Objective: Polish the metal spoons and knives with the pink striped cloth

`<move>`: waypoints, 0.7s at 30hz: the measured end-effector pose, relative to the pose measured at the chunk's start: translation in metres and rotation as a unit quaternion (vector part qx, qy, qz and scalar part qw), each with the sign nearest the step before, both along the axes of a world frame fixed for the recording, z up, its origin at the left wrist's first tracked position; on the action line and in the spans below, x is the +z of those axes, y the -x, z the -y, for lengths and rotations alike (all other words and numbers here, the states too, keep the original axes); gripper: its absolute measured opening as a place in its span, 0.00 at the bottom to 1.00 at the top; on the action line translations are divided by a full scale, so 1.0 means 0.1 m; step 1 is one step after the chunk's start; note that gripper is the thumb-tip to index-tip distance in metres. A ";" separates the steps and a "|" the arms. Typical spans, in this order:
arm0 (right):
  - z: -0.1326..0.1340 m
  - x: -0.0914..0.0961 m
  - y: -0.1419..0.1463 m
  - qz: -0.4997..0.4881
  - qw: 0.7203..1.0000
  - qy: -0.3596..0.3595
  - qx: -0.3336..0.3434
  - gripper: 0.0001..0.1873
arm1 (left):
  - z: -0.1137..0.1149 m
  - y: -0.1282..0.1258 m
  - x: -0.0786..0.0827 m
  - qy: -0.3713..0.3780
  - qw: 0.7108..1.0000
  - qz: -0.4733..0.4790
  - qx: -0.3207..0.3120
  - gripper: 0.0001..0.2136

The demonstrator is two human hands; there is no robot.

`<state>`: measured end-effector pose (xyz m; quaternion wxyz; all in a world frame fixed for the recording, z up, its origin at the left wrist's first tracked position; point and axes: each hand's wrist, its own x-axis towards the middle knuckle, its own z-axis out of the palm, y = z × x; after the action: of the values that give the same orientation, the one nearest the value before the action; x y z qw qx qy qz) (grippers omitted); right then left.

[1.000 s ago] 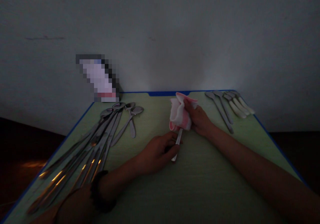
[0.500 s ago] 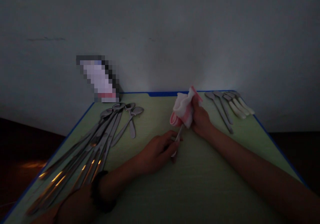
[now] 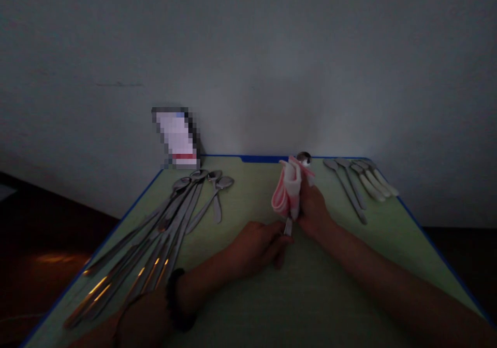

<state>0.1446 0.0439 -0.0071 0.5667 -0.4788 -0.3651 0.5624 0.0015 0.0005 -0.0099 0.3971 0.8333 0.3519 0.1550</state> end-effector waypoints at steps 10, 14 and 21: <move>0.07 0.16 0.01 -0.003 0.999 -0.026 -0.041 0.16 | -0.01 0.01 -0.02 0.025 0.981 0.120 0.150 0.18; 0.09 0.23 -0.04 0.043 0.998 -0.051 -0.019 0.18 | -0.06 0.06 0.07 0.019 0.959 0.185 0.216 0.20; 0.10 0.57 0.04 0.234 0.954 -0.110 0.152 0.21 | -0.30 0.11 0.52 -0.074 0.846 0.383 0.363 0.07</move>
<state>0.1405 0.0335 0.0502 0.4224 -0.4706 -0.6158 0.4700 -0.0092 0.0306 0.0420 0.3528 0.5473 0.4372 0.6204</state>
